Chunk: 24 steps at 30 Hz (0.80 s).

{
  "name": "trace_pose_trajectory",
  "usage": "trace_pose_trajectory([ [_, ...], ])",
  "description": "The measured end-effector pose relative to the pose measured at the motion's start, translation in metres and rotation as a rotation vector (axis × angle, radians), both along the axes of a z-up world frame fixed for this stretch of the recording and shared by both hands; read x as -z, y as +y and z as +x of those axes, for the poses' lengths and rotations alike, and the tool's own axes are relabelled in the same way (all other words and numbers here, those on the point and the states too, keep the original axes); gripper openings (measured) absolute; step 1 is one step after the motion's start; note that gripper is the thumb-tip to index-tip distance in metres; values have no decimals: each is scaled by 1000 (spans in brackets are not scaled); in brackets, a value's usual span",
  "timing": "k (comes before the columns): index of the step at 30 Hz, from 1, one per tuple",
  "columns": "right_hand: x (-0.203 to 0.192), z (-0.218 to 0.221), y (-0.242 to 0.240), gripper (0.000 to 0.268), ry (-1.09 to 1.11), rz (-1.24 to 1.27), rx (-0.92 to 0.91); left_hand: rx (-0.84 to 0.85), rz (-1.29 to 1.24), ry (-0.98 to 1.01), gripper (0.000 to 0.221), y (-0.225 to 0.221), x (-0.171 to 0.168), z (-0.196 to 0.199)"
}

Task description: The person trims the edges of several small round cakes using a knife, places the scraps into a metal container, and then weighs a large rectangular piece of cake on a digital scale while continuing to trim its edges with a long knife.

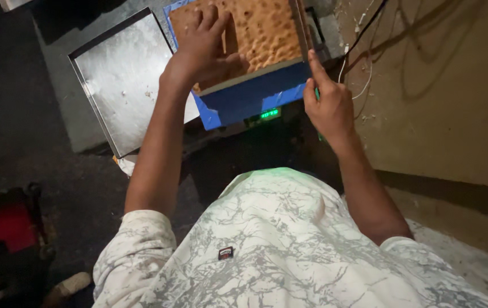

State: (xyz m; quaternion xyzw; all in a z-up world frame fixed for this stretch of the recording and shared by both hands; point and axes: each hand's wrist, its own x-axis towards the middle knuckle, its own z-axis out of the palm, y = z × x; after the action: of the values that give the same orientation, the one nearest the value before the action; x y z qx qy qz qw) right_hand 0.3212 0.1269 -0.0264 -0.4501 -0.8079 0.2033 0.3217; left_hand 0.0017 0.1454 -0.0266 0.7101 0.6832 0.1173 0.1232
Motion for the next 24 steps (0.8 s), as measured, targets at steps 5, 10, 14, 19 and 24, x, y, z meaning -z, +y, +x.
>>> trace_pose_trajectory([
  [5, -12, 7, -2, 48, -36, 46, 49, 27, 54, -44, 95, -2, 2, -1],
  [10, -15, 45, -11, 46, 33, 220, 118, 49, 208, -233, 87, -28, -20, -39],
  [14, -11, 64, -30, 44, 105, 164, 136, -6, 355, -371, 82, -83, -34, -67],
  [19, -4, 69, -67, 49, 58, -73, 258, -405, 92, -368, 75, -155, -27, -25],
  [24, -2, 70, -88, 50, 202, -201, 252, -97, -262, -562, 77, -195, -8, 59],
])
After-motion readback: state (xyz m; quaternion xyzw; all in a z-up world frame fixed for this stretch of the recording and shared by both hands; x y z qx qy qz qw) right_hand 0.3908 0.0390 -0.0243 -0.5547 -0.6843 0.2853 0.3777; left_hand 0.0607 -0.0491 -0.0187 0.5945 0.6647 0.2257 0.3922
